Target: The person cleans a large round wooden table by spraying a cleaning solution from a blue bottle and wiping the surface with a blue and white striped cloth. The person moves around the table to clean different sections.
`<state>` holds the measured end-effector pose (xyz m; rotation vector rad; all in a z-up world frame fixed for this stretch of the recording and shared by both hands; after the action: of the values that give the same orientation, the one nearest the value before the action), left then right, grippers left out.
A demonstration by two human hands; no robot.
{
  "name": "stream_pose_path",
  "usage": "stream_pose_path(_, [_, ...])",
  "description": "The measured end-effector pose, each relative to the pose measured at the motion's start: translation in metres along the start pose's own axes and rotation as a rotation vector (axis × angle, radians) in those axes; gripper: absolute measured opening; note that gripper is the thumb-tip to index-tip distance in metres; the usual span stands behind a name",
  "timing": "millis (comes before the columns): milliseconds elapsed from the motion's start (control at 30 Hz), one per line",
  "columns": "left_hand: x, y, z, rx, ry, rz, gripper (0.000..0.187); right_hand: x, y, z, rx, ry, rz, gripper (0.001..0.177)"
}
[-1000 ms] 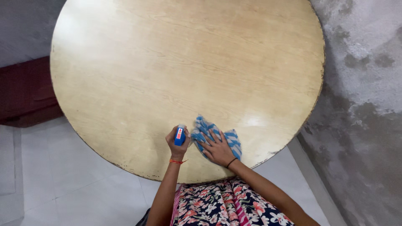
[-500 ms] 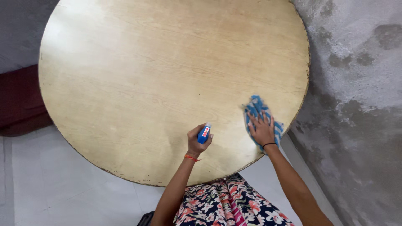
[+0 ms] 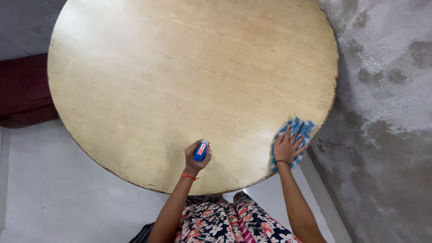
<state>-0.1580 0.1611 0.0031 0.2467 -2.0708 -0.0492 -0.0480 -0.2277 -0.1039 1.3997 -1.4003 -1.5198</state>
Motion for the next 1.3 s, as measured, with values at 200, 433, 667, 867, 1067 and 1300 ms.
stream_pose_path(200, [-0.011,0.034,0.012,0.049,-0.013,0.056,0.026,-0.085,-0.026,0.115,-0.191,0.244,0.118,0.065])
stream_pose_path(433, [-0.035,0.097,0.013,0.045,-0.01,-0.05,0.029,-0.238,-0.033,0.18,-0.255,0.676,0.129,0.063])
stream_pose_path(667, [-0.079,0.194,-0.012,0.144,-0.022,0.095,0.028,-0.353,-0.053,0.14,-0.303,0.749,0.123,0.061])
stream_pose_path(867, [-0.111,0.276,-0.029,0.226,0.045,0.068,0.024,-0.434,-0.09,0.066,-0.252,0.705,0.112,0.061])
stream_pose_path(1067, [-0.123,0.31,-0.039,0.173,0.071,0.107,0.025,-0.48,-0.125,-0.01,-0.238,0.536,0.093,0.061])
stream_pose_path(1300, [-0.112,0.319,-0.048,0.087,0.011,-0.051,0.029,-0.49,-0.14,-0.044,-0.176,0.39,0.03,0.062])
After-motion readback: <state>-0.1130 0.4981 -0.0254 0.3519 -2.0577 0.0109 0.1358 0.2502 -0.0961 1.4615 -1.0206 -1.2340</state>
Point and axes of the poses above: each hand's wrist, its own z-axis away from the middle knuckle, its own y-axis out of the back of the hand, x = y × z, the point moved 3 cm from there along -z, towards the middle knuckle, and after that the axes turned 9 degrees about -x, right-handed, at the moved point
